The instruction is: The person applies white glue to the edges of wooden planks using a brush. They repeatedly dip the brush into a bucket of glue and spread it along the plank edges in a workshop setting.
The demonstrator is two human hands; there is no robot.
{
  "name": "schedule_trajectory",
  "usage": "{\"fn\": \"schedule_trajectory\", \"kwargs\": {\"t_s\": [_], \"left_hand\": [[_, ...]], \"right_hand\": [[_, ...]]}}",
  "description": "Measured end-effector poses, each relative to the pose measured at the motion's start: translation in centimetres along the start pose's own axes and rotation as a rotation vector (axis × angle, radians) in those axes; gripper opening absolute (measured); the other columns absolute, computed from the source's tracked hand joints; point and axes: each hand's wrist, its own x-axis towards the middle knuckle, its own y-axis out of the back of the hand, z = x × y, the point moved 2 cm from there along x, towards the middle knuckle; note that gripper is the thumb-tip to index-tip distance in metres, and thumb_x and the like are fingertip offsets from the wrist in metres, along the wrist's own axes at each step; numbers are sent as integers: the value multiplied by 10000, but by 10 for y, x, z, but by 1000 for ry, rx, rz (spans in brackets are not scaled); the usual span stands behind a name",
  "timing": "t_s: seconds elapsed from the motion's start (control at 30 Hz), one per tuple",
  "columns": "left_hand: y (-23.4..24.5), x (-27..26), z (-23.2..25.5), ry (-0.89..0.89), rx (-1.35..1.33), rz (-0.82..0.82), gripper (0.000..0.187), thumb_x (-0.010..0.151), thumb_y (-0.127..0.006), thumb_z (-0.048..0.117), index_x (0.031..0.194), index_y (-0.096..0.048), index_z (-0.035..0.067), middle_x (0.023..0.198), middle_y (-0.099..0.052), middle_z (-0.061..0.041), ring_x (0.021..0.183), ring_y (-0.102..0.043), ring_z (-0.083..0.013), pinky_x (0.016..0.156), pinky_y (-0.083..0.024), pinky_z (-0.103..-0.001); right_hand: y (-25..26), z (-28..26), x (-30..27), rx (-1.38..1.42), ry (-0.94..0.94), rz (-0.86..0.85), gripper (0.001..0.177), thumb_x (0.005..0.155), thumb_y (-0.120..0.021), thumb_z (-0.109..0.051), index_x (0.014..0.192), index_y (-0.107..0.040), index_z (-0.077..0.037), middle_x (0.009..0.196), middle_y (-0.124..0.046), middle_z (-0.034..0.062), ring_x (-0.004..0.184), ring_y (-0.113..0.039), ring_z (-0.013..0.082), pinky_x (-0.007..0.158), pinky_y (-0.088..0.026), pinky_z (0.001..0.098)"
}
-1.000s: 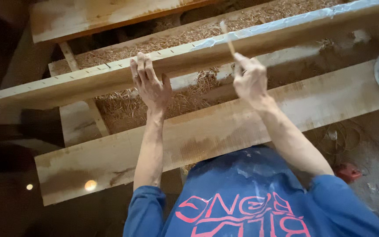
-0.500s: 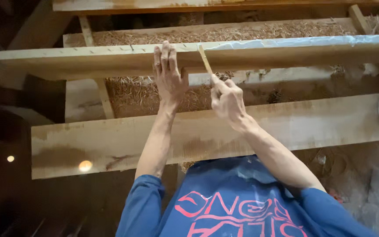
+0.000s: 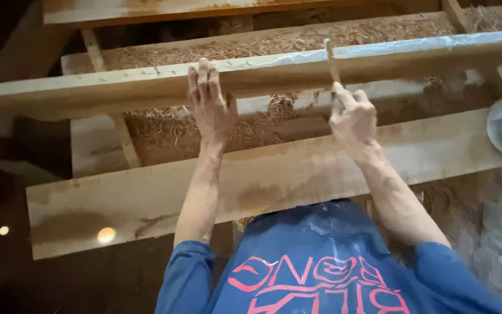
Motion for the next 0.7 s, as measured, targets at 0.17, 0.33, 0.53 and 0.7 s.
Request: {"fn": "schedule_trajectory", "kwargs": {"t_s": [0.17, 0.33, 0.53, 0.7], "left_hand": [[3, 0, 7, 14, 14, 11, 679, 944, -688, 178, 1527, -375, 26, 1642, -307, -204, 1562, -195, -404, 1315, -202, -543], [8, 3, 17, 47, 35, 39, 693, 946, -696, 177, 1538, -378, 7, 1631, -330, -203, 1552, -205, -423, 1305, -223, -540], [10, 2, 12, 55, 32, -13, 702, 902, -684, 139, 1535, -403, 22, 1643, -343, -187, 1568, -210, -403, 1323, -242, -519], [-1, 4, 13, 28, 35, 98, 683, 936, -707, 136, 1526, -385, 11, 1650, -313, -191, 1581, -197, -403, 1335, -201, -528]], "right_hand": [[35, 34, -3, -185, -133, 52, 374, 934, -706, -33, 1304, -742, -71, 920, -687, 213, 804, -673, 350, 725, -566, 458], [23, -6, -5, 203, 21, -47, 465, 885, -641, 10, 1347, -688, -24, 1103, -722, 261, 951, -717, 356, 872, -587, 415], [25, -5, 10, 254, -137, 200, 347, 961, -649, 4, 1303, -674, 61, 1232, -714, 275, 1139, -714, 356, 1029, -566, 406], [7, -16, 19, 438, -301, -54, 383, 951, -585, -15, 1325, -631, 54, 1210, -698, 267, 874, -742, 328, 666, -592, 392]]}}
